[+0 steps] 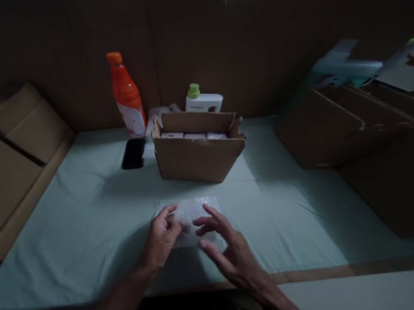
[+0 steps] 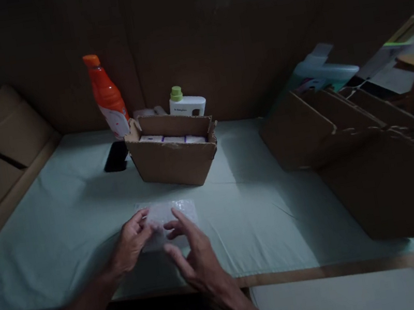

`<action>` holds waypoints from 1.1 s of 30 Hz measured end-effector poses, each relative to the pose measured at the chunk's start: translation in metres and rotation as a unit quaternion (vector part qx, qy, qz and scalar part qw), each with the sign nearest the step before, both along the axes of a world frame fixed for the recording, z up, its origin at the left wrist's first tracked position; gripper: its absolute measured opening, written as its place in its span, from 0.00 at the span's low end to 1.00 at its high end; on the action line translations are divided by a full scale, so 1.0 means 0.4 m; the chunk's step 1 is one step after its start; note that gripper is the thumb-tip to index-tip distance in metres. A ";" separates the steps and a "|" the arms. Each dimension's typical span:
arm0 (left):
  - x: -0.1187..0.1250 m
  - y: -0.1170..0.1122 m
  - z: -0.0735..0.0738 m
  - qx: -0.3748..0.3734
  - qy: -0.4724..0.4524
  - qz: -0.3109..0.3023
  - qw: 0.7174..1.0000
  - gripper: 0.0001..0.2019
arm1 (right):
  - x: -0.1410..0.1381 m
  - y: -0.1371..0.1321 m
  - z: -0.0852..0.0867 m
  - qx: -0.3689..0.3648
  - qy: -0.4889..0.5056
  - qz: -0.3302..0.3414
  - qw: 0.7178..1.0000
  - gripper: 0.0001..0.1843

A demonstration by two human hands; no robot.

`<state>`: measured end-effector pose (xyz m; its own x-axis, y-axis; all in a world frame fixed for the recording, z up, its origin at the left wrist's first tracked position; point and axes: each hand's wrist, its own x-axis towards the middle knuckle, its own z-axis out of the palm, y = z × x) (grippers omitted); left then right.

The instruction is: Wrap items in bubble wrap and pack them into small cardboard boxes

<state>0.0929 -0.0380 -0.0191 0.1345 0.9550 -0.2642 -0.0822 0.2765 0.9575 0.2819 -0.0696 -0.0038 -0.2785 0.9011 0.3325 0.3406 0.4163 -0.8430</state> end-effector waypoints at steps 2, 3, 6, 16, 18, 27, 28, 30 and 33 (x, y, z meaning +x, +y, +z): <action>-0.033 0.023 -0.017 0.030 0.092 -0.003 0.995 0.22 | 0.012 0.018 -0.004 0.027 -0.026 -0.060 0.998 0.25; -0.049 0.035 -0.025 0.053 0.150 -0.015 0.987 0.21 | 0.020 0.031 -0.010 0.035 -0.058 -0.076 0.995 0.21; -0.088 0.062 -0.042 0.101 0.310 -0.042 0.945 0.22 | 0.029 0.072 -0.056 0.054 -0.197 -0.077 0.976 0.17; -0.103 0.097 -0.043 0.098 0.501 -0.074 0.857 0.24 | 0.020 0.094 -0.135 0.069 -0.322 -0.088 0.940 0.17; -0.107 0.095 -0.036 0.099 0.525 -0.069 0.842 0.24 | 0.015 0.097 -0.121 0.060 -0.351 -0.080 0.931 0.15; -0.055 0.024 -0.025 0.278 0.608 -0.201 0.716 0.15 | -0.029 0.100 -0.089 0.084 -0.446 -0.078 0.888 0.13; -0.052 0.024 -0.028 0.265 0.607 -0.213 0.718 0.14 | -0.028 0.101 -0.093 0.087 -0.449 -0.074 0.886 0.12; -0.055 0.030 -0.034 0.249 0.596 -0.218 0.732 0.12 | -0.015 0.105 -0.102 0.086 -0.438 -0.052 0.893 0.10; -0.067 0.043 -0.042 0.245 0.574 -0.223 0.749 0.12 | 0.033 0.109 -0.104 0.074 -0.358 -0.062 0.929 0.11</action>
